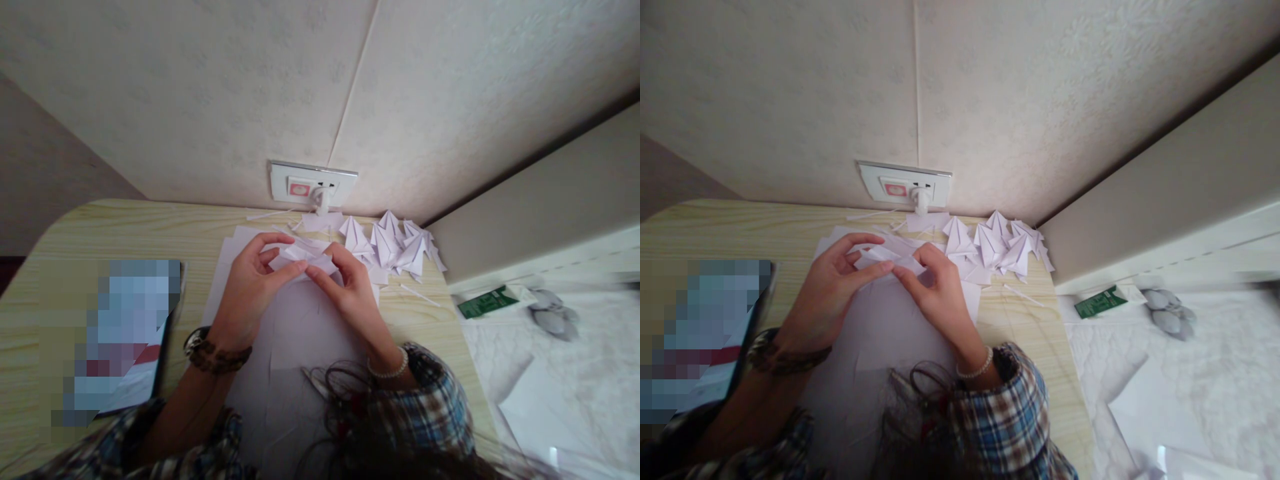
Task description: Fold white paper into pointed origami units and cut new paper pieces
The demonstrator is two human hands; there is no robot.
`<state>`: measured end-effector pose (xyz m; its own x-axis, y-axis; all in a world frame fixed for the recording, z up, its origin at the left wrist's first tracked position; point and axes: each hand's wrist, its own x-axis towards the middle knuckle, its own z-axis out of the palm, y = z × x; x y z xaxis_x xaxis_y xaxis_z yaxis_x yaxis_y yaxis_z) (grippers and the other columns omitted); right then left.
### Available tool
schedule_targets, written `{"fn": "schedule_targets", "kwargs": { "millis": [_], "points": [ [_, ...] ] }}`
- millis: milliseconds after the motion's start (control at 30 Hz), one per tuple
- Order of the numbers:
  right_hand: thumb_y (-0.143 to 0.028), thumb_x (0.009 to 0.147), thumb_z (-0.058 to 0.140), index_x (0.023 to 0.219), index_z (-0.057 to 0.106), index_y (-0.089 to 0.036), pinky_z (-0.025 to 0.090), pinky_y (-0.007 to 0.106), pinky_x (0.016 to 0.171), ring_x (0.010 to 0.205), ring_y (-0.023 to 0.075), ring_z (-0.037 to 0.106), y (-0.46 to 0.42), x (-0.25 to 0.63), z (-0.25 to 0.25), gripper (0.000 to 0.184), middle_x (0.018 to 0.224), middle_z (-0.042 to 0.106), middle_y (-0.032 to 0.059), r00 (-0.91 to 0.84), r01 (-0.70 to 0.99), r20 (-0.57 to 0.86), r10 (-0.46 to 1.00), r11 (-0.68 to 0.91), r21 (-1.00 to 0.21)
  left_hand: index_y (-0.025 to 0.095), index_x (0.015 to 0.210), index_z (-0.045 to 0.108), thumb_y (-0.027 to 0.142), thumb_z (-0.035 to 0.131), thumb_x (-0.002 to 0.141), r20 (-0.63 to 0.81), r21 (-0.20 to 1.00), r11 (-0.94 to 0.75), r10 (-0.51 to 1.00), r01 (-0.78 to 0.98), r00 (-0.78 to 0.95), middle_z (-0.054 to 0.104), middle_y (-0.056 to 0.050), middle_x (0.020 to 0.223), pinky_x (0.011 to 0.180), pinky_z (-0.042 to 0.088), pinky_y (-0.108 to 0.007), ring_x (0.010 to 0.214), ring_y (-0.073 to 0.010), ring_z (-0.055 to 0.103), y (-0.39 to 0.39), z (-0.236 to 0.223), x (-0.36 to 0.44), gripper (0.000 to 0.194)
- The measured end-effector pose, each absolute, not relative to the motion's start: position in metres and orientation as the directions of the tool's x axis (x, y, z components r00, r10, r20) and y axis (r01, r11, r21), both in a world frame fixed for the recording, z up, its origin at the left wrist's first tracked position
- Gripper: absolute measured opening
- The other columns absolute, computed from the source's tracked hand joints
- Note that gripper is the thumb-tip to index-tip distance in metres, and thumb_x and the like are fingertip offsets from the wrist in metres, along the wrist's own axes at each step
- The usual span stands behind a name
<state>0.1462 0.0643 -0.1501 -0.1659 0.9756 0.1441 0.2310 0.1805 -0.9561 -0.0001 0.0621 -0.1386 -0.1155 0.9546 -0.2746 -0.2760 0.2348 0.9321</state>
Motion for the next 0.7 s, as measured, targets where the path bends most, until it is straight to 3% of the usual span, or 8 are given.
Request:
{"fn": "schedule_targets", "kwargs": {
  "millis": [233,467,600,700],
  "points": [
    [-0.031,0.084,0.068,0.065,0.053,-0.022,0.035,0.029,0.067,0.069,0.0152,0.048,0.0667,0.1476,-0.1519,0.026,0.067,0.050,-0.0040,-0.120,0.213,0.145,0.982,0.168,-0.962,0.022,0.085,0.064,0.026,0.087,0.054,-0.230,0.948,0.186,0.961,-0.258,-0.154,0.072,0.004,0.076,0.060,0.048,-0.024,0.067,-0.0145,0.064,0.0624,-0.1391,0.0000,0.039],
    [-0.032,0.084,0.066,0.072,0.058,-0.022,0.038,0.031,0.070,0.072,0.0161,0.051,0.0659,0.1510,-0.1546,0.017,0.071,0.054,-0.0029,-0.056,0.168,0.115,0.992,0.123,-0.978,0.021,0.092,0.063,0.023,0.087,0.058,-0.175,0.959,0.140,0.976,-0.246,-0.130,0.075,0.001,0.076,0.063,0.051,-0.025,0.068,-0.0160,0.068,0.0632,-0.1406,0.0019,0.042],
    [-0.032,0.084,0.065,0.070,0.057,-0.022,0.037,0.030,0.067,0.070,0.0153,0.049,0.0647,0.1500,-0.1533,0.019,0.069,0.051,-0.0035,-0.034,0.139,0.077,0.996,0.081,-0.987,0.022,0.101,0.063,0.028,0.088,0.061,-0.123,0.966,0.083,0.981,-0.243,-0.153,0.075,0.000,0.084,0.071,0.055,-0.030,0.081,-0.0201,0.072,0.0630,-0.1413,0.0010,0.047],
    [-0.033,0.084,0.064,0.068,0.054,-0.023,0.037,0.029,0.064,0.066,0.0144,0.046,0.0653,0.1499,-0.1526,0.021,0.065,0.048,-0.0047,0.004,0.111,0.054,0.999,0.053,-0.992,0.023,0.103,0.064,0.032,0.079,0.075,-0.029,0.978,-0.014,0.979,-0.209,-0.201,0.076,-0.003,0.098,0.080,0.054,-0.030,0.099,-0.0210,0.071,0.0604,-0.1398,0.0004,0.033]
  ]
}}
